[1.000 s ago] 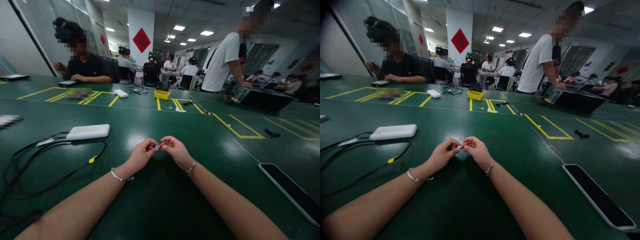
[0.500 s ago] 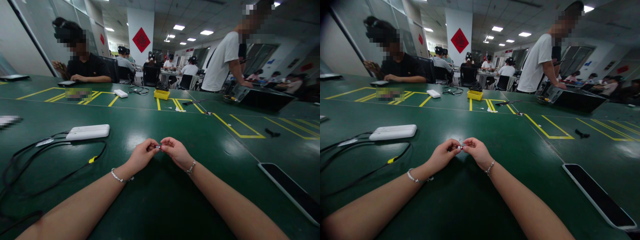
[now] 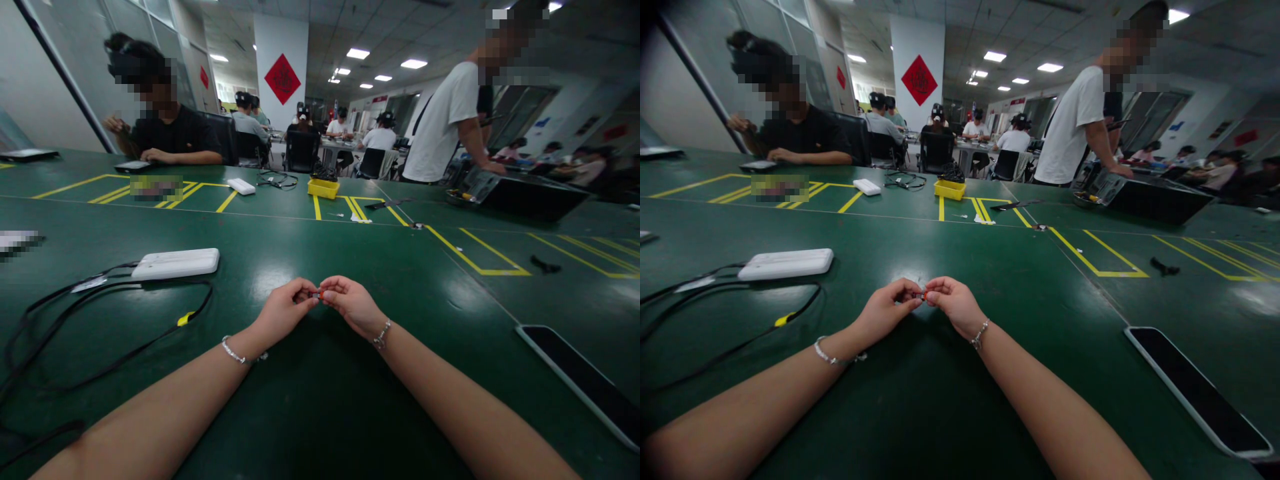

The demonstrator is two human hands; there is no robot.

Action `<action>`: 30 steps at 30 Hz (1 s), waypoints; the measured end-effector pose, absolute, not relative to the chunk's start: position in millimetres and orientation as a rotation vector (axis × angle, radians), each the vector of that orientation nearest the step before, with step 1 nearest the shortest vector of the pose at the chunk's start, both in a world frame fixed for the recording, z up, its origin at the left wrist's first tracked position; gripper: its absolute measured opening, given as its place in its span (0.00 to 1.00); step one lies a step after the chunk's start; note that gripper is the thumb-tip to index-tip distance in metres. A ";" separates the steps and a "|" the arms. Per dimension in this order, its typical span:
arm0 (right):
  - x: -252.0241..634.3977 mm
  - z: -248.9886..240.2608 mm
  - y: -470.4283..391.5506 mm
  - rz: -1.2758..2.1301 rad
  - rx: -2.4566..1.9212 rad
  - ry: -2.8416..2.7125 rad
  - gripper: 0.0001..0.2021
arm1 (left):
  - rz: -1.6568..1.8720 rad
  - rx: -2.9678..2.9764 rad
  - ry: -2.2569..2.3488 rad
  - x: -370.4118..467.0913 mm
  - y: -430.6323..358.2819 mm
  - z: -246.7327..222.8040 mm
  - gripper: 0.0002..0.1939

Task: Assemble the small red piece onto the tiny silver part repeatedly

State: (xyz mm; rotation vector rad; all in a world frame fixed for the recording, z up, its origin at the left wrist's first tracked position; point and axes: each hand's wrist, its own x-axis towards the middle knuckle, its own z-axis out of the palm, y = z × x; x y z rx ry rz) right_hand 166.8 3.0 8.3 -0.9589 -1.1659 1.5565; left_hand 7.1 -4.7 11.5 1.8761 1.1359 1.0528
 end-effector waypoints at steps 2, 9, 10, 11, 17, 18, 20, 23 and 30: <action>166.6 8.5 3.0 1.564 -0.967 -1.158 0.11 | 1.041 1.863 1.134 6.7 -4.8 11.5 0.07; 166.8 11.9 1.7 1.585 -0.971 -1.154 0.12 | 0.996 1.695 1.038 5.1 -2.2 9.6 0.07; 167.0 11.9 1.5 1.596 -0.965 -1.165 0.12 | 0.991 1.657 1.019 5.0 -1.7 9.5 0.07; 167.3 11.5 1.4 1.609 -0.959 -1.184 0.12 | 0.985 1.618 0.999 5.0 -1.2 9.6 0.08; 168.9 5.7 1.4 1.611 -0.912 -1.391 0.15 | 0.976 1.435 0.918 4.6 -3.3 15.0 0.09; 169.3 5.1 1.5 1.609 -0.908 -1.423 0.16 | 0.982 1.416 0.900 4.6 -3.9 15.8 0.09; 170.3 4.8 1.5 1.601 -0.905 -1.484 0.18 | 0.990 1.392 0.865 4.9 -5.0 16.2 0.09; 171.0 6.2 0.8 1.602 -0.870 -1.575 0.19 | 0.997 1.382 0.826 5.9 -5.4 14.4 0.08; 167.8 6.7 -2.4 1.743 -0.704 -1.547 0.17 | 0.997 1.363 0.818 7.4 -5.5 13.1 0.09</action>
